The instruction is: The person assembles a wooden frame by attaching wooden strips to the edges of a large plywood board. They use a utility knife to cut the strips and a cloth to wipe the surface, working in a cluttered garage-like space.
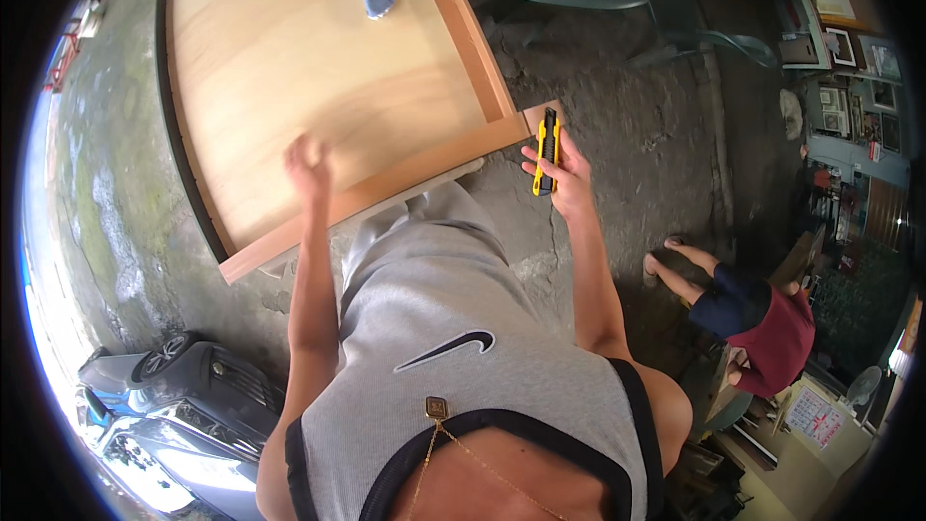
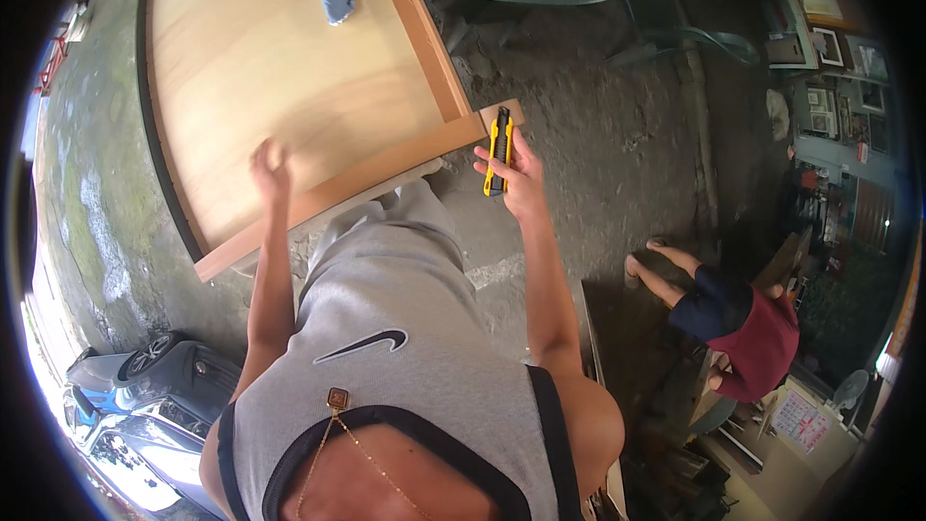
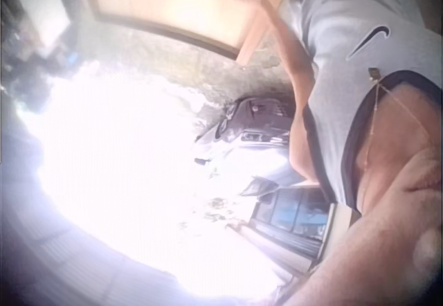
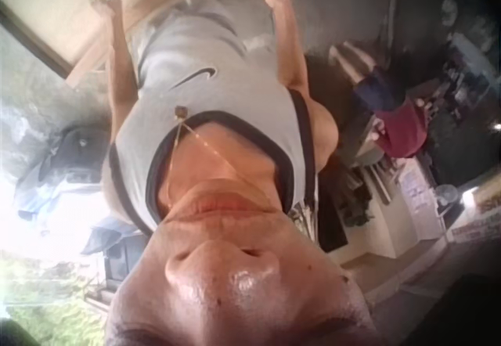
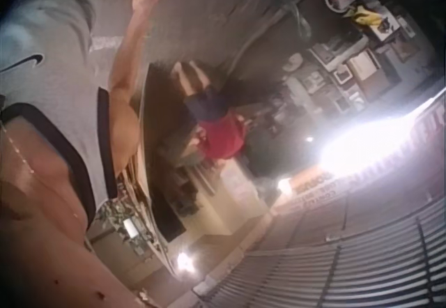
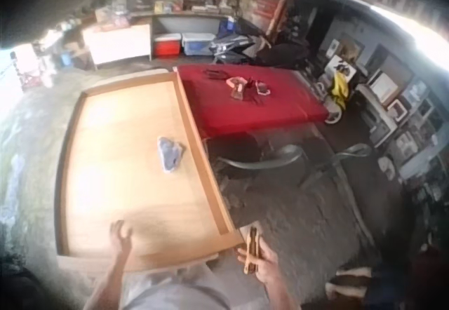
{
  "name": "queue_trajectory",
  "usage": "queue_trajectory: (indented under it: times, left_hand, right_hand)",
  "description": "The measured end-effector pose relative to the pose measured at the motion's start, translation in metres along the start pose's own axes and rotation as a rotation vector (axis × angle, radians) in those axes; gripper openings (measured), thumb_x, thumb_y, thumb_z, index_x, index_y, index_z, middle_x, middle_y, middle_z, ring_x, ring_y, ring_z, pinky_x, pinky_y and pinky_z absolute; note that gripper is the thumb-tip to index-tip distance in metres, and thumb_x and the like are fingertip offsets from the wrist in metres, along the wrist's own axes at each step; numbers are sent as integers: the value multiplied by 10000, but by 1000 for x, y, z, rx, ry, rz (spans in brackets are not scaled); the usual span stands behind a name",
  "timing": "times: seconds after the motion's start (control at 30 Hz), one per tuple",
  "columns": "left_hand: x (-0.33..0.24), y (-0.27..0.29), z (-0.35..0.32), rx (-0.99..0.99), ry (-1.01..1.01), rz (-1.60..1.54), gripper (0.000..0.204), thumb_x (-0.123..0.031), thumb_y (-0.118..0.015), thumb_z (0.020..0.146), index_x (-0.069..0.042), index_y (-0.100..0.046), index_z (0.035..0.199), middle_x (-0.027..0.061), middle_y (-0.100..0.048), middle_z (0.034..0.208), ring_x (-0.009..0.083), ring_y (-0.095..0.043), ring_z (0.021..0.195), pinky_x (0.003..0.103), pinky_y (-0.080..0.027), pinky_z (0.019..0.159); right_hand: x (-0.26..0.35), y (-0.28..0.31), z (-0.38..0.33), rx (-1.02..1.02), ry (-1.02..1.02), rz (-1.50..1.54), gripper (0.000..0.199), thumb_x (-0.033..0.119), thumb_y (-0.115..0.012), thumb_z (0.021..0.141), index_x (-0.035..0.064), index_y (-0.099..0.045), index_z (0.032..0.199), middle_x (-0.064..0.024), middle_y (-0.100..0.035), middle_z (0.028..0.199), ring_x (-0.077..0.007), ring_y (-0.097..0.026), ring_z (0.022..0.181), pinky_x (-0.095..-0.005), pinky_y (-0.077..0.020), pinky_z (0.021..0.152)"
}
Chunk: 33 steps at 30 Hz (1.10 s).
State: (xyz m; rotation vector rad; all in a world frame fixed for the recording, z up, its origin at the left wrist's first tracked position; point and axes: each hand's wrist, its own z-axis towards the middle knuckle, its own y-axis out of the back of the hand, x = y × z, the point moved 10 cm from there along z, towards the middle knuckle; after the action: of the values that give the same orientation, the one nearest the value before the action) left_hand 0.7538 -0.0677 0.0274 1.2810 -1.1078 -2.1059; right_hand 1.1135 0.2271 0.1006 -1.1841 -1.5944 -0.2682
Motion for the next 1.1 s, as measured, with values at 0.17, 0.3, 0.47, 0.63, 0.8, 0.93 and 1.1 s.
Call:
queue_trajectory:
  times: [0.17, 0.3, 0.47, 0.63, 0.8, 0.93, 1.1]
  left_hand:
    - [-202, -128, -24, 767, -115, -434, 412, -363, -653, 815, -74, -638, 1107, 138, -636, 1106, 301, -575, 1072, 396, -419, 957]
    - [-297, -156, -41, 961, -323, -228, 537, -531, -693, 707, -83, -661, 1001, 91, -669, 1005, 256, -616, 983, 377, -437, 896]
    - [-302, -185, -43, 897, -246, 4, 521, -607, -690, 661, -102, -656, 785, 46, -675, 811, 220, -634, 877, 402, -406, 872]
    - [-293, -200, -46, 976, -121, -26, 417, -569, -681, 692, -157, -698, 752, 35, -667, 744, 197, -623, 819, 422, -351, 893]
    - [-276, -217, -51, 1150, -40, -214, 341, -479, -695, 728, -166, -731, 858, 34, -674, 771, 150, -615, 779, 363, -419, 805]
    - [-276, -221, -55, 1222, -15, -394, 240, -336, -717, 750, -147, -735, 897, 24, -689, 832, 129, -607, 774, 304, -469, 710]
    - [-278, -215, -57, 1229, 33, -364, 240, -316, -717, 733, -150, -734, 906, 19, -690, 848, 132, -603, 814, 291, -471, 733]
  right_hand:
    - [-1, 17, 9, -7, 0, -34, 595, -89, -516, 846, 31, -325, 1397, -122, -516, 1204, -250, -618, 948, -357, -556, 811]
    - [6, 20, 11, 41, 83, 136, 550, -72, -507, 867, 24, -344, 1383, -137, -524, 1209, -236, -618, 948, -351, -540, 846]
    - [6, 33, 14, -22, 54, 117, 557, -22, -556, 864, 25, -340, 1375, -127, -567, 1110, -214, -630, 868, -322, -540, 784]
    - [3, 57, 8, -180, 9, -70, 426, 49, -550, 897, 10, -374, 1284, -119, -586, 1021, -167, -621, 755, -284, -523, 657]
    - [-13, 58, 16, -183, 12, -433, 347, 124, -574, 896, 22, -381, 1166, -109, -559, 1000, -106, -590, 661, -255, -507, 587]
    - [-4, 34, 23, -104, 223, -1013, 301, 86, -540, 891, 26, -383, 1141, -160, -597, 881, -179, -615, 618, -340, -503, 584]
    - [10, 4, 23, -47, 448, -1106, 416, 39, -552, 831, 51, -411, 1222, -258, -616, 879, -430, -611, 783, -481, -480, 669]
